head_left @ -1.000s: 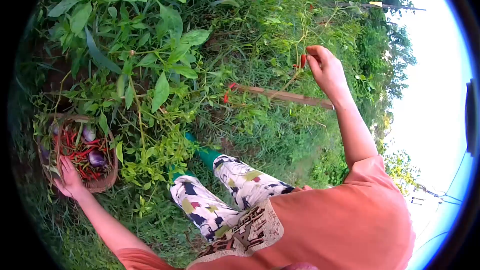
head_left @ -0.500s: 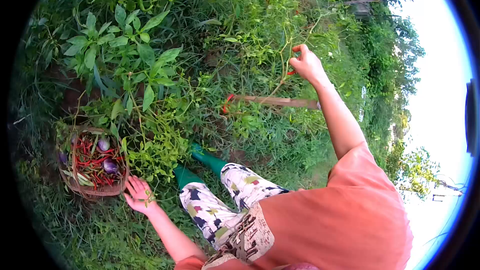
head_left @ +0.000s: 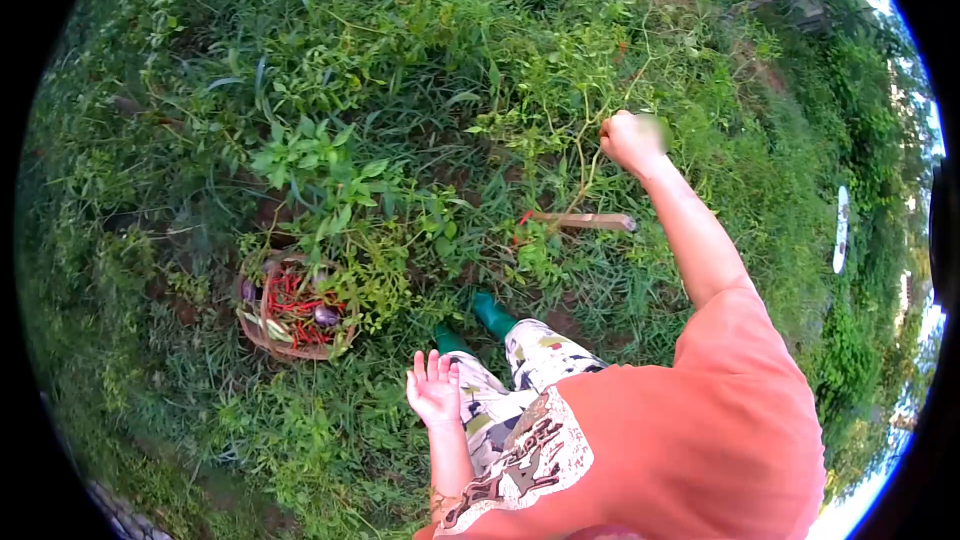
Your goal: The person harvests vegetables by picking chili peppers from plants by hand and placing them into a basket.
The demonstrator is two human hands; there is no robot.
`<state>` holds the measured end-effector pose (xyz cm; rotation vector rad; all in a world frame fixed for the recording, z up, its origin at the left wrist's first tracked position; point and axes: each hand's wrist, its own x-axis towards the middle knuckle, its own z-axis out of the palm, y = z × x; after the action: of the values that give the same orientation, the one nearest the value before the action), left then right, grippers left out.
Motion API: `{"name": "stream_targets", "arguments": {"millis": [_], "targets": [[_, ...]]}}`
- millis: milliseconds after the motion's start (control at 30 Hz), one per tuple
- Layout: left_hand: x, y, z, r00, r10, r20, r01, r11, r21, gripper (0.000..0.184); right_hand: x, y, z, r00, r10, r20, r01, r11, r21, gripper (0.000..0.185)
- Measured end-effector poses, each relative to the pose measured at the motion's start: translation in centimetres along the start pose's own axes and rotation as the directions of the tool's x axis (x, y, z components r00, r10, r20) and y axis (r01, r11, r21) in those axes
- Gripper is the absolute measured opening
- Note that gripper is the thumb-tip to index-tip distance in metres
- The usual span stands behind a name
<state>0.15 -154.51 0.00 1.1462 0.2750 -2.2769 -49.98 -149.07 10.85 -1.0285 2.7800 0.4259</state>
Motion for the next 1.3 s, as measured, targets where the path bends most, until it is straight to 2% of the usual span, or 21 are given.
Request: {"name": "stream_targets", "arguments": {"millis": [67,133,200,267,333,433,533,600,667,700,733,800,900,1000,1033,1067,1100,1133,1167,1267,1300], "targets": [[-1.3,0.7,1.1,0.999,0.039,0.012,-0.04,0.999,0.024,0.038,0.6,-1.0,-3.1,0.983,-0.011,0.182,0.027,0.996,-0.088,0.017],[-2.4,1.2,1.9,0.998,0.057,0.01,-0.058,0.998,0.038,0.039,0.7,-0.5,-4.5,0.987,0.012,0.162,0.001,0.997,-0.077,0.017],[-3.3,1.2,2.4,0.997,0.076,0.007,-0.076,0.995,0.067,0.038,1.6,-0.3,-5.4,0.949,0.069,0.307,-0.031,0.992,-0.126,0.019],[-3.7,0.9,2.3,0.997,0.081,-0.001,-0.08,0.996,0.049,0.038,2.0,0.0,-5.7,0.919,-0.02,0.394,0.123,0.964,-0.238,0.02],[-4.3,0.5,2.0,0.997,0.078,0.002,-0.078,0.995,0.054,0.037,2.1,-1.0,-3.9,0.872,-0.091,0.48,0.318,0.853,-0.415,0.023],[-4.7,-0.5,1.6,0.999,0.044,-0.001,-0.044,0.996,0.078,0.037,3.2,-2.9,-2.1,0.774,-0.057,0.63,0.495,0.674,-0.548,0.028],[-5.3,-1.4,1.5,1.0,0.021,0.014,-0.022,0.997,0.067,0.036,4.4,-3.3,-0.3,0.803,0.062,0.593,0.43,0.63,-0.647,0.031],[-5.9,-1.9,2.0,1.0,0.021,0.011,-0.022,0.998,0.066,0.036,7.5,-2.0,4.5,0.734,0.198,0.65,0.39,0.66,-0.642,0.03],[-6.8,-1.9,2.4,0.999,0.038,0.024,-0.04,0.996,0.078,0.036,3.6,-2.9,-2.4,0.747,0.063,0.662,0.377,0.78,-0.499,0.03],[-7.1,-1.8,2.4,0.998,0.048,0.036,-0.05,0.996,0.074,0.036,4.2,-2.6,-1.6,0.701,0.09,0.707,0.398,0.774,-0.493,0.029],[-7.5,-1.7,2.3,0.998,0.055,0.032,-0.058,0.995,0.08,0.035,2.8,-2.5,-3.9,0.729,0.065,0.681,0.312,0.854,-0.417,0.026],[-8.4,-1.4,2.3,0.996,0.077,0.045,-0.08,0.993,0.086,0.035,5.2,0.1,0.6,0.707,0.175,0.685,0.103,0.933,-0.345,0.022],[-9.8,-1.1,2.2,0.994,0.107,0.014,-0.107,0.989,0.103,0.035,5.3,0.7,-0.1,0.688,0.262,0.676,-0.001,0.933,-0.361,0.02],[-10.7,-1.3,1.5,0.987,0.154,0.04,-0.158,0.979,0.129,0.035,2.3,0.4,-4.9,0.893,0.115,0.435,-0.033,0.981,-0.191,0.018],[-11.1,-1.4,1.6,0.986,0.164,0.043,-0.168,0.977,0.131,0.036,3.2,0.3,-4.9,0.911,0.123,0.395,-0.072,0.987,-0.142,0.016],[-11.6,-1.4,1.7,0.986,0.157,0.058,-0.164,0.975,0.151,0.037,4.3,0.6,-4.1,0.949,0.026,0.314,-0.014,0.999,-0.042,0.016],[-12.0,-1.4,2.0,0.984,0.151,0.09,-0.165,0.97,0.178,0.037,4.9,0.1,-4.7,0.958,0.011,0.285,-0.037,0.996,0.083,0.025],[-12.3,-1.6,2.2,0.982,0.143,0.121,-0.166,0.964,0.206,0.038,5.2,0.2,-3.9,0.986,-0.168,0.002,0.163,0.958,0.235,0.027],[-12.7,-1.8,2.8,0.982,0.123,0.143,-0.156,0.955,0.251,0.039,3.8,-1.6,-6.6,0.986,-0.161,0.045,0.126,0.893,0.432,0.027],[-14.8,-1.7,6.0,0.982,0.066,0.176,-0.141,0.881,0.452,0.042,3.4,-4.8,-6.1,0.919,-0.348,-0.187,0.373,0.609,0.7,0.018],[-15.0,-1.7,6.3,0.976,0.061,0.209,-0.161,0.848,0.504,0.042,2.7,-6.2,-6.2,0.91,-0.402,-0.099,0.307,0.495,0.813,0.018]]}}
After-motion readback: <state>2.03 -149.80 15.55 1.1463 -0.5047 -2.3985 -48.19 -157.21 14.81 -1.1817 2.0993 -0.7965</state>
